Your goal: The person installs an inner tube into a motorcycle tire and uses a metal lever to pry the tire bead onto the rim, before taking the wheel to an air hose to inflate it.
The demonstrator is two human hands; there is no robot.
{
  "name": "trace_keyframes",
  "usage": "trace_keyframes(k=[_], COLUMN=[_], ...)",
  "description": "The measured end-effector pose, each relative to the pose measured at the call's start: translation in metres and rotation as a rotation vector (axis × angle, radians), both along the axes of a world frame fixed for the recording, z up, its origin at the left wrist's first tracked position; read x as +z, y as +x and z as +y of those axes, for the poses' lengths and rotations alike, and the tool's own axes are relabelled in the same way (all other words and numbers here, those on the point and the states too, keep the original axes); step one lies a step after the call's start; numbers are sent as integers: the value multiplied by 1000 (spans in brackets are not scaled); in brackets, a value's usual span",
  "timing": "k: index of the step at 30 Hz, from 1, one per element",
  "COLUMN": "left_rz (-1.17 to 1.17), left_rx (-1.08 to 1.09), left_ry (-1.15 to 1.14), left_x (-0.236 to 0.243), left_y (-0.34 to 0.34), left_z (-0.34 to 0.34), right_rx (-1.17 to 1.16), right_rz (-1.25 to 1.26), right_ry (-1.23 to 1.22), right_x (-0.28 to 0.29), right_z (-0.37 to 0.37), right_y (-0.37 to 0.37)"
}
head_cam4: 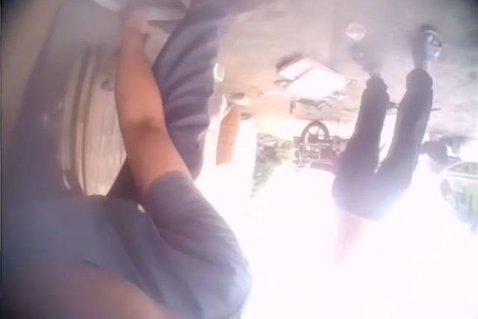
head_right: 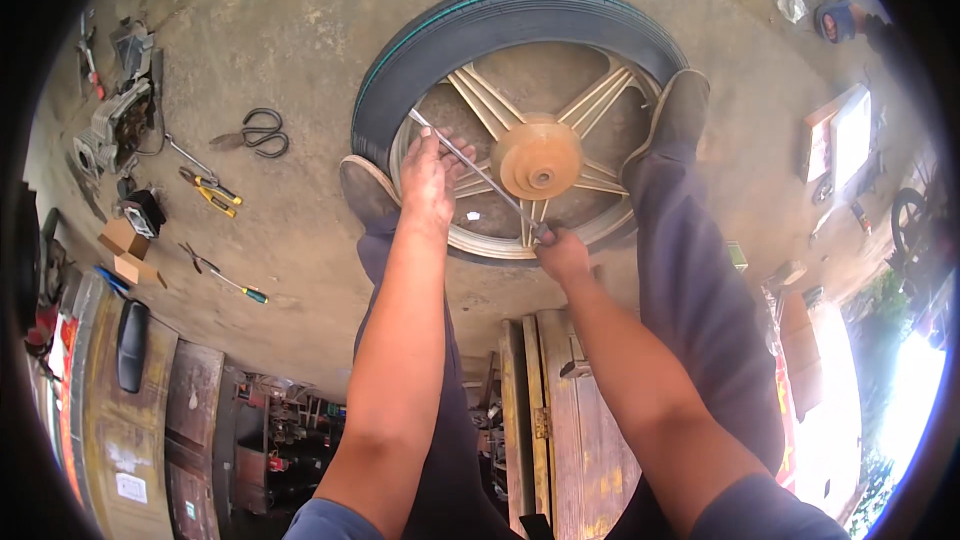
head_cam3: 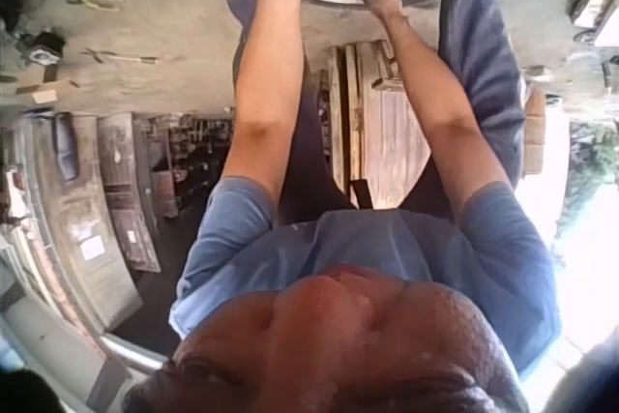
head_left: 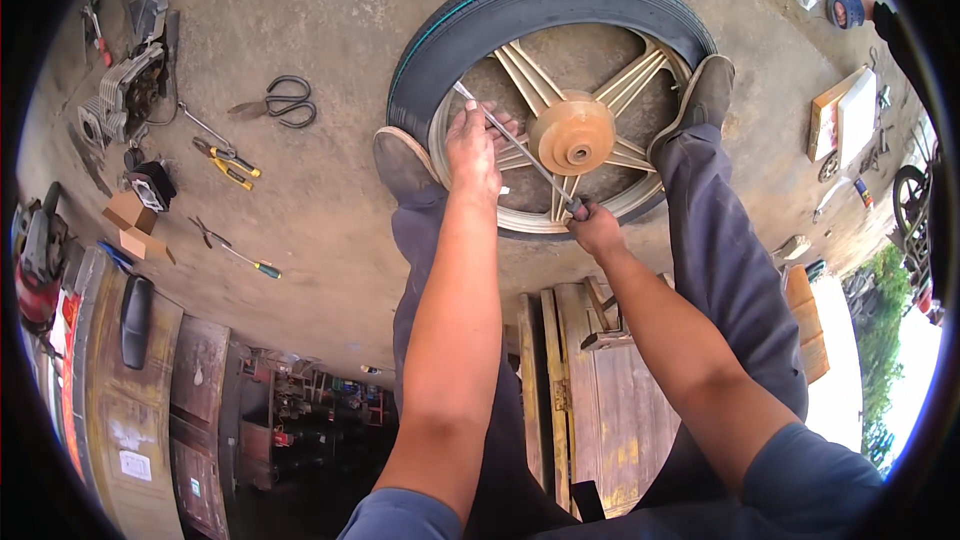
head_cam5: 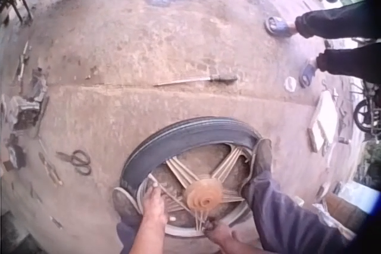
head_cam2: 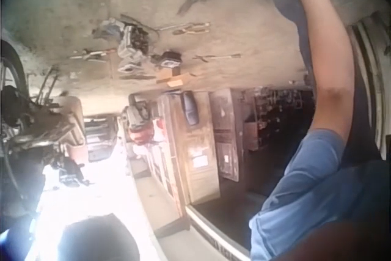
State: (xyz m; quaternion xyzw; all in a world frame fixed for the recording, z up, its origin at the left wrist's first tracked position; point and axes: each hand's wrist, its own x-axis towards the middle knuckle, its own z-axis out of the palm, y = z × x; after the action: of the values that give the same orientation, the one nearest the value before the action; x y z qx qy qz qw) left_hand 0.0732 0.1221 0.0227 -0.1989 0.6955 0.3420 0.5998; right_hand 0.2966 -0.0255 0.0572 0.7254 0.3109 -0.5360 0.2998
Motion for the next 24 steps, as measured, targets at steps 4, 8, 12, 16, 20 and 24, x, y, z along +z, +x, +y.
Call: trace_keyframes(k=[4,8,12,16,20,24], left_rz=[6,36,62,-7,9,-232], left_rx=[-56,-106,-254,-360,-438,-546], left_ry=[4,12,13,-75,-154,-53], left_x=[-4,-10,1,10,35,78], left_y=[-5,-13,-17,-34,-45,-82], left_z=[0,18,32,37,65,87], right_rx=[-110,-186,-63,-372,-880,-1826], right_rz=[-11,61,164,420,515,680], right_ry=[-176,-163,-250,-260,-277,-269], right_x=[-24,-35,-12,66,183,233], right_z=[5,23,27,32,121,210], right_y=[-16,-30,-51,-84,-115,-164])
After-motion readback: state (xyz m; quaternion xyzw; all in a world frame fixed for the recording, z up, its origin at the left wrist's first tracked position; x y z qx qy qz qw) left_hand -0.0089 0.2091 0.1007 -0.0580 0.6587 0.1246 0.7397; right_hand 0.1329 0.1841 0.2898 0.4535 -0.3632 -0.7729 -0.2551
